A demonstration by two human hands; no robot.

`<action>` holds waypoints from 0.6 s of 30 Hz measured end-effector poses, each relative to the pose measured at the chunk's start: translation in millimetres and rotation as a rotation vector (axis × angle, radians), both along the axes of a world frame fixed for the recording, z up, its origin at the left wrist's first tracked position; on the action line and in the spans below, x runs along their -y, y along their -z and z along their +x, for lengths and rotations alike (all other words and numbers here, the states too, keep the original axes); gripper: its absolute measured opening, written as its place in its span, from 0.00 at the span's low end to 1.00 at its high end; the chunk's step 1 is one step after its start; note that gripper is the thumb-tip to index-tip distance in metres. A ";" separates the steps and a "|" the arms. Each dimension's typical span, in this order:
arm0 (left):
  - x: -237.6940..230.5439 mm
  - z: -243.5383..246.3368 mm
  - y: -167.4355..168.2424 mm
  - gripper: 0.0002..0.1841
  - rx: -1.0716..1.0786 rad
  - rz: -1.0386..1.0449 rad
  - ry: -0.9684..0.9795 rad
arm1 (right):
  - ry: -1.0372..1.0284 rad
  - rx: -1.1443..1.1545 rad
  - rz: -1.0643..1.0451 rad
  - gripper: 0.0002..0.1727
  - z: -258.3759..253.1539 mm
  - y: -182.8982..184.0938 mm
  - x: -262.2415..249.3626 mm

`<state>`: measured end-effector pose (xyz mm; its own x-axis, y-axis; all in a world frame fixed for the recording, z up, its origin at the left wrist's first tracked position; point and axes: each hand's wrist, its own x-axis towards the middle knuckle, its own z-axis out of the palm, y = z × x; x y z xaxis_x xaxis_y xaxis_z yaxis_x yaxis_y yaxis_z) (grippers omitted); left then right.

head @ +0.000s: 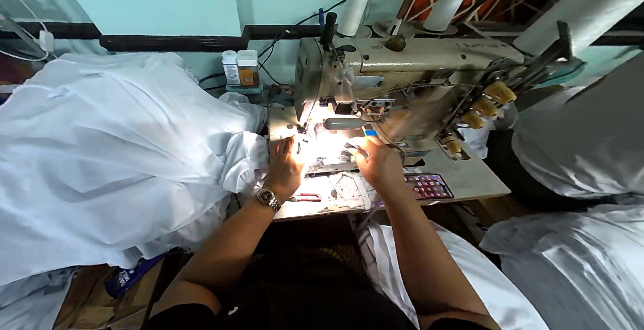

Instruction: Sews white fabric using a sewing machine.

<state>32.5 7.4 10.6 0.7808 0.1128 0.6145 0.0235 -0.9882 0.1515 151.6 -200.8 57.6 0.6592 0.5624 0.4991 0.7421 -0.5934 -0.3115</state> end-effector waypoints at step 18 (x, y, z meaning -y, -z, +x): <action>-1.6 -2.4 3.1 0.09 0.035 0.010 0.165 | 0.204 -0.035 0.469 0.25 -13.0 4.5 56.7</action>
<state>30.0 9.0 7.5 0.7662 -0.0214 0.6422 -0.1439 -0.9798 0.1390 138.6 -257.5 53.1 0.7533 0.1410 0.6424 0.6099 -0.5154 -0.6020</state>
